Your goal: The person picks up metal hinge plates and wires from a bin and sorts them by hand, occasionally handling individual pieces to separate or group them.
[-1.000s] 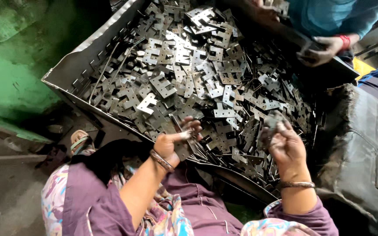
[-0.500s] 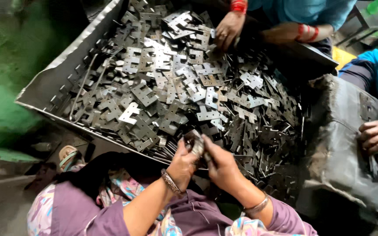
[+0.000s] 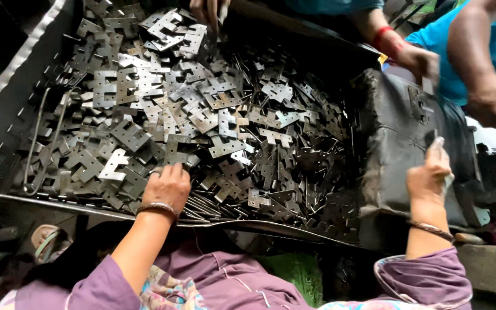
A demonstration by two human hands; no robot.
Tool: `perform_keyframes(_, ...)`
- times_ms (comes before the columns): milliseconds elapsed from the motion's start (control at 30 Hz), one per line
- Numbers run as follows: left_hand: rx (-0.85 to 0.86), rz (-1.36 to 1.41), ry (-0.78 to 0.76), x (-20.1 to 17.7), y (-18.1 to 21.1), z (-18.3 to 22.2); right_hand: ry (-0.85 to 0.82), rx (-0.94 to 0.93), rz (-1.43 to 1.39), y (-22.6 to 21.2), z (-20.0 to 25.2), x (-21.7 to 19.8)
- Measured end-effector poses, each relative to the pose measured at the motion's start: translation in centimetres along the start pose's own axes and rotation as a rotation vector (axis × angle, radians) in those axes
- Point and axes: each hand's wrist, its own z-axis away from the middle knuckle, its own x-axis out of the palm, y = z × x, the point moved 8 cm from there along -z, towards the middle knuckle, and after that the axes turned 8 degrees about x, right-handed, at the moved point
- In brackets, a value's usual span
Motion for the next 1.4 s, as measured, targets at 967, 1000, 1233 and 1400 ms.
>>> perform_keyframes(967,0.207,0.417,-0.507,2.5,1.9,1.4,-0.776,0.549,-1.413,-21.0,7.2,0.9)
perform_keyframes(1000,0.213,0.415,-0.499,2.7,2.1,1.3,-0.765,0.548,-1.412,-20.1,7.5,2.1)
perform_keyframes(1233,0.17,0.641,-0.177,0.5,2.3,1.1,-1.498,1.167,-2.081,-26.1,16.0,4.3)
perform_keyframes(1400,0.119,0.43,-0.394,3.0,2.0,1.0,-1.485,1.099,-1.849,-30.1,17.0,3.1)
